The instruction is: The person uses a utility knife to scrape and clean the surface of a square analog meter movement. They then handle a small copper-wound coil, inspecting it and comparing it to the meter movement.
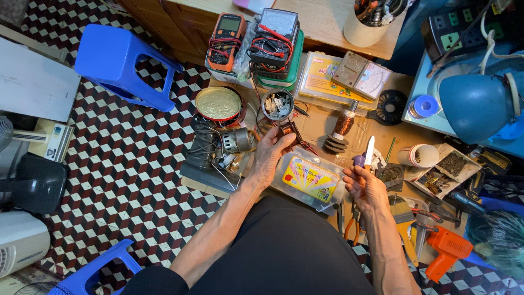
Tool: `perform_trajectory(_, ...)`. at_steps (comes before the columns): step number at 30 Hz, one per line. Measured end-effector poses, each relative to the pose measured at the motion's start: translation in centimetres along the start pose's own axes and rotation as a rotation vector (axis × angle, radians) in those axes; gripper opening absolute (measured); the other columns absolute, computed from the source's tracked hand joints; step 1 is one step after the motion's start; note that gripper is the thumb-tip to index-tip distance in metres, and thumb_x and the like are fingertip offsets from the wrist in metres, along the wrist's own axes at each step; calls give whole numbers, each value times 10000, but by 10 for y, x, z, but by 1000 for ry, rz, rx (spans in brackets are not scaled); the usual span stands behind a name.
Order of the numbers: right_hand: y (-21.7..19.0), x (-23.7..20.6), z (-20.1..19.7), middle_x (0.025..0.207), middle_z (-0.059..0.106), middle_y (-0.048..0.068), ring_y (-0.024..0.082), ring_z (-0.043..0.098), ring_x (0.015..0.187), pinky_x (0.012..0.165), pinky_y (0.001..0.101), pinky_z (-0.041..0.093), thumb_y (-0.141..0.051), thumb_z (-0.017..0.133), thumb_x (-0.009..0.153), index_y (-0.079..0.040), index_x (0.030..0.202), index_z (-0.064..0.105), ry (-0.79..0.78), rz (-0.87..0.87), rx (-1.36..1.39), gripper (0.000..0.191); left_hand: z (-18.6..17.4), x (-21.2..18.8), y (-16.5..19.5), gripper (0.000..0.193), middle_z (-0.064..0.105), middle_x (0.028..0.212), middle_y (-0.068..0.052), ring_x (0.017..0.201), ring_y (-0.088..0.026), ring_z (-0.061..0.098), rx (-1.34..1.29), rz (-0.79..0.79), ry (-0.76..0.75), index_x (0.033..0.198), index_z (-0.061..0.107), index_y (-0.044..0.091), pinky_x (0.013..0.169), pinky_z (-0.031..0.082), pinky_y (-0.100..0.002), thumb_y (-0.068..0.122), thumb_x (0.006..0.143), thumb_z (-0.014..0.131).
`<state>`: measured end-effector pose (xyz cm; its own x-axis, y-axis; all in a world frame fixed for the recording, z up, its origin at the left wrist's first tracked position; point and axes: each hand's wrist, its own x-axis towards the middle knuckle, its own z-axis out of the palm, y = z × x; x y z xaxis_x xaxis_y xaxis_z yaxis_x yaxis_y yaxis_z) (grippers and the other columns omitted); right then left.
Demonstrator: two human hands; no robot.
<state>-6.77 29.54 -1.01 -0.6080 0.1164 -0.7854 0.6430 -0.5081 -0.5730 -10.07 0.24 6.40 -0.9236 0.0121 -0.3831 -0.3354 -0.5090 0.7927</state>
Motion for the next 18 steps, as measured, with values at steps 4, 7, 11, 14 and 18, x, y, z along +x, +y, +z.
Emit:
perform_trajectory(4,2,2,-2,964,738,160,200,720,777,648,268,596,-174,669,971,18,1108,641,3,6,-4,237,-8,-2,8,535,692,1154,-61,1059,-136,634,34,24,-22,1302,549,17,996,490,-317,275,890,772)
perform_trajectory(7,3,8,-3,967,741,161,203,719,784,648,272,595,-172,667,972,18,1108,636,20,6,-13,236,-13,-1,16,578,675,1207,-57,1122,-151,625,-27,31,-37,1328,526,12,1041,471,-338,271,877,775)
perform_trajectory(11,6,16,-7,961,738,153,207,721,791,646,273,594,-169,664,972,22,1103,637,40,11,-18,234,-22,-2,21,592,661,1231,-48,1142,-145,617,-34,3,-31,1346,506,28,1047,470,-348,281,879,764)
perform_trajectory(14,9,22,-11,942,731,149,210,723,791,647,279,597,-164,660,969,25,1097,632,42,1,-10,231,-26,-2,20,565,667,1202,-60,1112,-145,625,-56,-7,-33,1328,512,23,1027,490,-358,277,889,761)
perform_trajectory(18,11,28,-18,921,729,149,209,720,780,646,273,592,-155,669,964,32,1102,637,62,-6,-16,234,-30,-1,17,472,683,1122,-83,1055,-162,647,-87,-3,-48,1266,556,13,999,518,-360,280,927,747)
